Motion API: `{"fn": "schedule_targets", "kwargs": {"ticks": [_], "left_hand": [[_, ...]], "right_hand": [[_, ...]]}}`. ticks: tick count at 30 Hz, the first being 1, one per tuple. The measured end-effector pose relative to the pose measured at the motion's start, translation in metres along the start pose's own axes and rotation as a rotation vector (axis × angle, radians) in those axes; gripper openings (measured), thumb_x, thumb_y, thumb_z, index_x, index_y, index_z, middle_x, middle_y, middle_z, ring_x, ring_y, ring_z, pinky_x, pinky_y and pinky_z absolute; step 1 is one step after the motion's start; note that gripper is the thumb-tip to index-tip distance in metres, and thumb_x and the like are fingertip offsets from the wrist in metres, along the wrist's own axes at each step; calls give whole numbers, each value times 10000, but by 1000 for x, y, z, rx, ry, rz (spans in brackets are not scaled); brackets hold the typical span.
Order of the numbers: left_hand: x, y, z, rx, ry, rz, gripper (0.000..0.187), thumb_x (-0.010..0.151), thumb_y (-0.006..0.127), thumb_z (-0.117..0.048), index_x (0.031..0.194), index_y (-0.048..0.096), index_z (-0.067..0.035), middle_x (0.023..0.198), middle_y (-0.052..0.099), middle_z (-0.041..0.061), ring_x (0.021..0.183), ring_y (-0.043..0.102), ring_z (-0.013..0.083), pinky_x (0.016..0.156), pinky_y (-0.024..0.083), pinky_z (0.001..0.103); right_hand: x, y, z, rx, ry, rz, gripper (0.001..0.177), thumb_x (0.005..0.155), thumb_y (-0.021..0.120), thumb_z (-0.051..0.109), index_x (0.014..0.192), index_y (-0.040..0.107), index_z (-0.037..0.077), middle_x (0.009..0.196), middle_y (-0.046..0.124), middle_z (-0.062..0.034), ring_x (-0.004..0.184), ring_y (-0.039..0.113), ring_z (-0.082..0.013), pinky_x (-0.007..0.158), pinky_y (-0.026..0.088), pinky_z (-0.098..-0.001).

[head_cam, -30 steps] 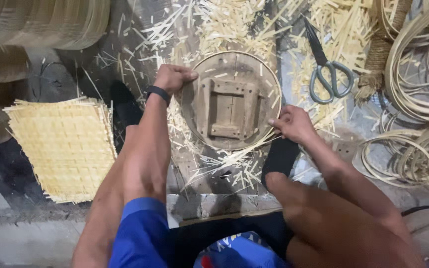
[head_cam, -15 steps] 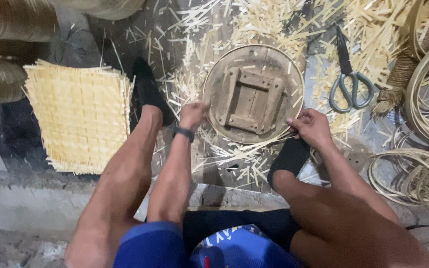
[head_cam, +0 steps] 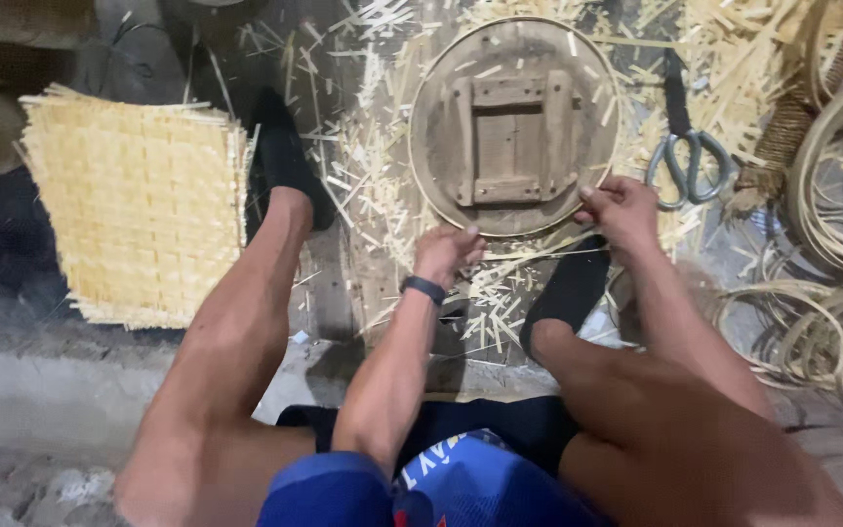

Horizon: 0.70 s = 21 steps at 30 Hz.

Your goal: The person places a woven mat onto a wooden mold, secures it with a circular frame, and uses shears to trim the excess material around the edge. The person then removes the frame and places the finished circular mat onto a stack.

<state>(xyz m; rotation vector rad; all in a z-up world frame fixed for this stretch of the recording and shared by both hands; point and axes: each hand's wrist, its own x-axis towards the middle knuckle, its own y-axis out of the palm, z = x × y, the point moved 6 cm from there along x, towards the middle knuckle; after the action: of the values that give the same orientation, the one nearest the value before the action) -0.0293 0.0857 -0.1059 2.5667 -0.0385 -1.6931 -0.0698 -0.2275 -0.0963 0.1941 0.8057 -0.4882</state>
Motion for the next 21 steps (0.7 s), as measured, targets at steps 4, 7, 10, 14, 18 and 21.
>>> {"fn": "schedule_targets", "kwargs": {"ticks": [4, 7, 10, 14, 18, 21], "left_hand": [[8, 16, 24, -124, 65, -24, 135, 925, 704, -35, 947, 652, 87, 830, 739, 161, 716, 735, 226, 607, 617, 292], [12, 12, 30, -101, 87, -52, 153, 932, 707, -43, 905, 667, 102, 825, 734, 169, 715, 732, 224, 610, 626, 288], [9, 11, 25, -102, 94, -68, 169, 928, 729, -38, 904, 661, 115, 817, 728, 168, 703, 731, 224, 593, 624, 287], [-1, 4, -23, -136, 310, -206, 149, 849, 685, 15, 989, 648, 45, 856, 738, 144, 662, 686, 200, 508, 529, 304], [-17, -1, -64, -310, 39, -115, 200, 857, 707, -196, 1018, 641, -98, 953, 713, 99, 815, 702, 218, 669, 569, 330], [-62, -2, -110, 36, 420, -283, 270, 853, 790, -122, 1078, 643, -94, 1046, 718, 134, 922, 688, 234, 783, 583, 321]], "right_hand": [[10, -3, -19, 190, -26, 15, 137, 939, 737, -1, 926, 606, -39, 862, 671, -144, 723, 720, -216, 622, 657, -336], [16, -3, -27, 188, -37, -13, 156, 931, 739, -7, 884, 591, -19, 829, 663, -126, 707, 712, -213, 607, 670, -344], [10, 1, -18, 155, -78, -8, 167, 934, 744, 26, 964, 593, -40, 844, 704, -106, 715, 737, -219, 617, 648, -323], [-26, 8, 36, -358, -404, -192, 456, 917, 761, 69, 1290, 517, -27, 1106, 658, -155, 981, 699, -245, 820, 615, -387], [-68, 59, 104, -568, -719, -140, 604, 959, 748, 166, 1439, 433, -22, 1291, 544, -224, 1189, 595, -276, 1009, 564, -430], [-79, 110, 149, -394, -699, 140, 615, 1004, 662, 285, 1463, 381, -13, 1319, 529, -195, 1211, 587, -274, 1055, 517, -445]]}}
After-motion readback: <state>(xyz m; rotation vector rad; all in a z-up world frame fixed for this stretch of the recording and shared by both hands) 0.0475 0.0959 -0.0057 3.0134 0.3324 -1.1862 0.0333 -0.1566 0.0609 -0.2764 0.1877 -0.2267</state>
